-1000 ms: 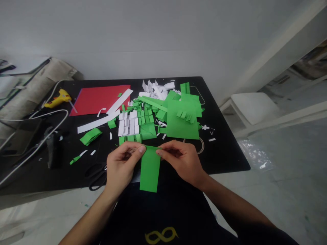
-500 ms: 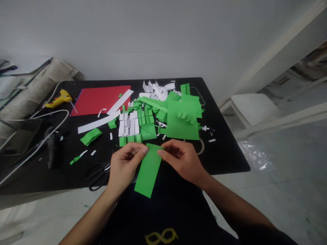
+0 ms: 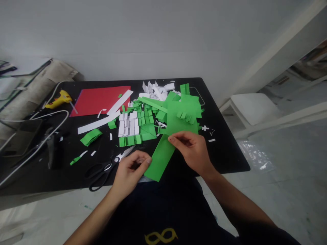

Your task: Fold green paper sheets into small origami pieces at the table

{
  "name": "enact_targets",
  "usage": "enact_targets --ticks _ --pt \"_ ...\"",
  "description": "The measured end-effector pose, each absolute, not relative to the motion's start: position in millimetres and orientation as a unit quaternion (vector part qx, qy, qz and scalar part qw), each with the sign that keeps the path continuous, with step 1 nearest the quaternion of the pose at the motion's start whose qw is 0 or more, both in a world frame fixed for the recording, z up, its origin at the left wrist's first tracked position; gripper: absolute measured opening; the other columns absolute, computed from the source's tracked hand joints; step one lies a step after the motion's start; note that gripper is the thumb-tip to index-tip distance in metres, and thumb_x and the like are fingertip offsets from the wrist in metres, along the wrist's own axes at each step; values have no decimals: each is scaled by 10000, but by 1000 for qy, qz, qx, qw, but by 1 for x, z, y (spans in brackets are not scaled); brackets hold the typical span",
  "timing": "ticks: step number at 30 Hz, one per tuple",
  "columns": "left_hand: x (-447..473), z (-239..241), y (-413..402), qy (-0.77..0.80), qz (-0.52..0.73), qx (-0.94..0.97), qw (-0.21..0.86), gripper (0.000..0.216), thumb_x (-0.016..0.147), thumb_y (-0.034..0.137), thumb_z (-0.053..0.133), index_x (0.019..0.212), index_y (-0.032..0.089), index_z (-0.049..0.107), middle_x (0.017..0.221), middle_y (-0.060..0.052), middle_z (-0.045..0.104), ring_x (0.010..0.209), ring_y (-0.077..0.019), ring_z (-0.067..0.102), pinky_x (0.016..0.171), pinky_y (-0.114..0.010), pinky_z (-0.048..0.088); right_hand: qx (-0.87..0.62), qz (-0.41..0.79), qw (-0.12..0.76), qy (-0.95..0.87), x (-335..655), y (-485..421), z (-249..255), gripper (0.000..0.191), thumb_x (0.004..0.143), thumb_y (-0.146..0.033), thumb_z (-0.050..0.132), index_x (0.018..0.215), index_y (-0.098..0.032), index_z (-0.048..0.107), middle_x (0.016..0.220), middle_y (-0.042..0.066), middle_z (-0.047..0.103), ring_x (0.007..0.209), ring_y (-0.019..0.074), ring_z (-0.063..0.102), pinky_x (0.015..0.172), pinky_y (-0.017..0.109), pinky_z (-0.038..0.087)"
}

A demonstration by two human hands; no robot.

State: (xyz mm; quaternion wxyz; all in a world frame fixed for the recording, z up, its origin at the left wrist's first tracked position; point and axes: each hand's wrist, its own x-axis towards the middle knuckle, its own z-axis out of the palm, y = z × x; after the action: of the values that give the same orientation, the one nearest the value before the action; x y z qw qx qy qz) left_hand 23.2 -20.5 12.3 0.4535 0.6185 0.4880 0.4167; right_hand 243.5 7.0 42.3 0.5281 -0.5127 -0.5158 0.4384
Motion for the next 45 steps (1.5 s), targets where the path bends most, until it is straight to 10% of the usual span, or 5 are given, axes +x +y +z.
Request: enact_targets --ticks 19,45 --pt "31 9 -16 460 391 742 291 192 936 283 790 1071 234 663 929 1 671 836 -156 645 778 -281 522 -524 479 529 -464 234 3 33 259 820 -441 852 813 -197 764 723 15 722 631 155 651 560 264 563" --pt "37 11 -12 428 409 537 601 469 843 264 854 1270 200 672 1208 -99 752 1069 -235 726 1006 -394 574 -370 680 468 -427 225 -14 17 371 856 -279 848 1065 -278 542 1288 53 718 1315 238 660 1140 461 522"
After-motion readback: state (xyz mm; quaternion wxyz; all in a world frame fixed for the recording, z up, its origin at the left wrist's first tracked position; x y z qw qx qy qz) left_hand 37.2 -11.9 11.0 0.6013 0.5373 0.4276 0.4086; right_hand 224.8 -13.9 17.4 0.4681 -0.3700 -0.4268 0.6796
